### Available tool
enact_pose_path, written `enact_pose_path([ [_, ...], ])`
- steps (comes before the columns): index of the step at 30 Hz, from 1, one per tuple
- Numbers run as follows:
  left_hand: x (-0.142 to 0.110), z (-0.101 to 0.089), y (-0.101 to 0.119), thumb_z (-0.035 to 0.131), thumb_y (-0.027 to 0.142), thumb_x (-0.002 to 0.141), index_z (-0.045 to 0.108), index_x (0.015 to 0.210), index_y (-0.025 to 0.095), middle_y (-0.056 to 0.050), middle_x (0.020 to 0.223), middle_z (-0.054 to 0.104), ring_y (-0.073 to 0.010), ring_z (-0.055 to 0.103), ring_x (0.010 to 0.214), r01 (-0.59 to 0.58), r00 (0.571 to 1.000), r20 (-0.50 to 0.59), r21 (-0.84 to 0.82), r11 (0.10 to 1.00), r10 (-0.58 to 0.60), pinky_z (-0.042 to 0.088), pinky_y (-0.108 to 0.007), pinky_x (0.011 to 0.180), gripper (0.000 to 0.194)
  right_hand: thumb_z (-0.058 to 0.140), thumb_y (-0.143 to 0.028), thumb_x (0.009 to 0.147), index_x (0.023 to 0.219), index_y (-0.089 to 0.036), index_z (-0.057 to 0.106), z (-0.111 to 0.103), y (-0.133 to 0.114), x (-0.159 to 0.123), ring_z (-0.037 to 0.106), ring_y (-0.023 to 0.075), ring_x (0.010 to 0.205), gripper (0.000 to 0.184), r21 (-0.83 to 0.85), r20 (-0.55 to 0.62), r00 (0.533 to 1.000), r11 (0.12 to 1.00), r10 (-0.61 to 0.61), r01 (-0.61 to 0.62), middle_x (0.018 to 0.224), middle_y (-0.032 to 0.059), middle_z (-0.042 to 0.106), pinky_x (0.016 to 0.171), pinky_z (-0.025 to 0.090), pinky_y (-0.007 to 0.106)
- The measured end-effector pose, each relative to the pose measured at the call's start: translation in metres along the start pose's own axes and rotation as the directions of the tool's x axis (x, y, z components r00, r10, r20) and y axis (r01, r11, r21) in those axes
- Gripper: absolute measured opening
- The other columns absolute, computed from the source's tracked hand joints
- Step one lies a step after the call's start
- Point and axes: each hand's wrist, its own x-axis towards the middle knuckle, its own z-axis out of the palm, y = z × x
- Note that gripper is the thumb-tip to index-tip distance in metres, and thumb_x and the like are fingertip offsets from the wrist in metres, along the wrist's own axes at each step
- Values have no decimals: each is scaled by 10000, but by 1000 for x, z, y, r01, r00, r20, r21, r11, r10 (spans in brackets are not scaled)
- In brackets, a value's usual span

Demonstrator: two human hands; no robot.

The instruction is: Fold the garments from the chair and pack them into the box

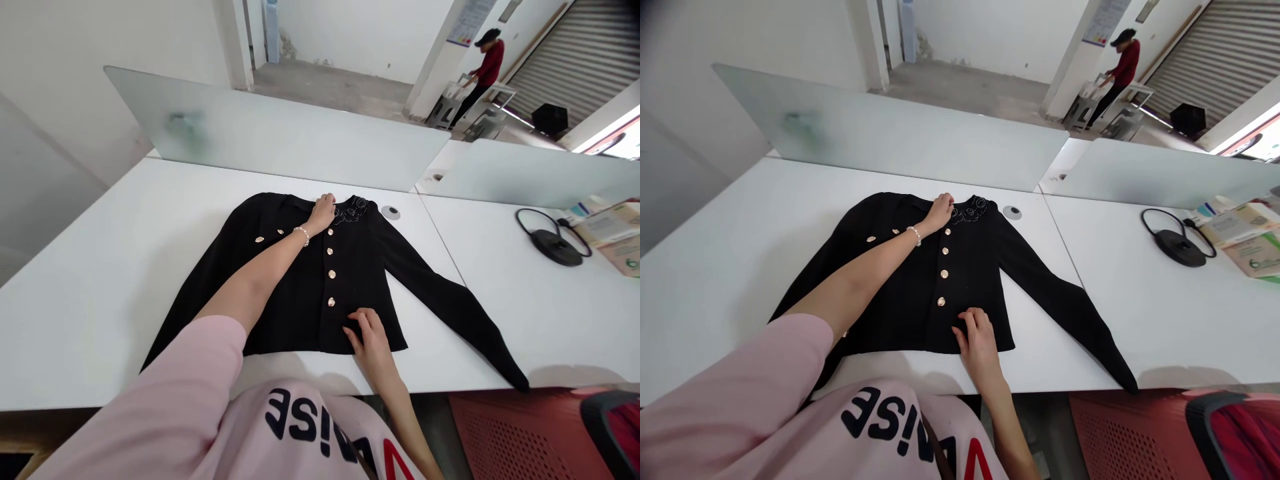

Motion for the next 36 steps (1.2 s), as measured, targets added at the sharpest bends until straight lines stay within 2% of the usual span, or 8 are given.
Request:
enact_pose_path([
  [6, -16, -74, -18, 435, 148, 949, 616, 1039, 141, -113, 1074, 643, -228, 580, 991, -228, 958, 203, 121, 966, 200, 435, -328, 898, 203, 486, -217, 970, 1031, -174, 578, -2, -10, 3, 600, 200, 819, 119, 23, 30, 1000, 1000, -3, 2, 1044, 110, 576, 735, 547, 365],
  [9, -32, -117, -38, 461, 158, 925, 649, 979, 150, -87, 943, 667, -205, 587, 854, -209, 955, 255, 216, 954, 151, 423, -293, 782, 196, 502, -227, 978, 1030, -188, 598, 0, -37, 13, 592, 141, 734, 115, 224, 88, 995, 974, -49, 28, 1032, 81, 588, 685, 544, 291],
  [12, -51, -138, -57, 480, 129, 888, 676, 935, 161, -76, 899, 671, -191, 583, 805, -166, 947, 315, 303, 938, 66, 408, -275, 748, 204, 520, -201, 974, 1012, -196, 618, 15, -66, 25, 608, 121, 741, 105, 392, 202, 964, 917, -170, 80, 1041, 62, 604, 675, 538, 254],
  [17, -74, -144, -72, 451, 165, 922, 689, 1026, 165, -100, 1077, 636, -203, 581, 918, -223, 913, 403, 375, 900, 59, 412, -269, 794, 260, 517, -133, 962, 1074, -179, 605, 41, -95, 38, 598, 92, 678, 150, 392, 338, 913, 916, -228, 84, 1117, 66, 595, 667, 539, 254],
  [24, -84, -155, -78, 393, 8, 844, 670, 1176, 225, -89, 1152, 574, -205, 574, 933, -251, 902, 429, 421, 872, 52, 413, -277, 792, 483, 526, -124, 967, 1157, -163, 588, 48, -125, 56, 626, 161, 975, 203, 335, 312, 875, 905, -369, 262, 1193, 95, 556, 881, 552, 311],
  [31, -87, -146, -82, 431, 6, 794, 688, 1021, 207, -78, 1133, 544, -177, 567, 826, -190, 888, 459, 318, 929, 24, 425, -284, 737, 397, 558, -111, 958, 1161, -152, 642, 69, -146, 51, 541, 180, 986, 223, 262, 447, 743, 867, -498, 423, 1112, 84, 594, 871, 495, 312],
  [34, -86, -147, -85, 489, 35, 762, 671, 937, 186, -82, 1095, 543, -181, 553, 804, -157, 889, 457, 299, 941, 4, 426, -297, 720, 294, 647, -228, 938, 1124, -170, 657, 76, -149, 44, 498, 209, 1013, 195, 204, 449, 679, 807, -581, 554, 1166, 85, 585, 880, 443, 356],
  [36, -85, -149, -86, 512, 36, 738, 651, 941, 182, -87, 1079, 545, -185, 549, 795, -156, 892, 453, 307, 939, 0, 424, -305, 712, 286, 716, -358, 897, 1135, -168, 634, 82, -151, 41, 482, 225, 1043, 315, 192, 431, 630, 748, -646, 635, 1179, 91, 572, 882, 412, 370],
])
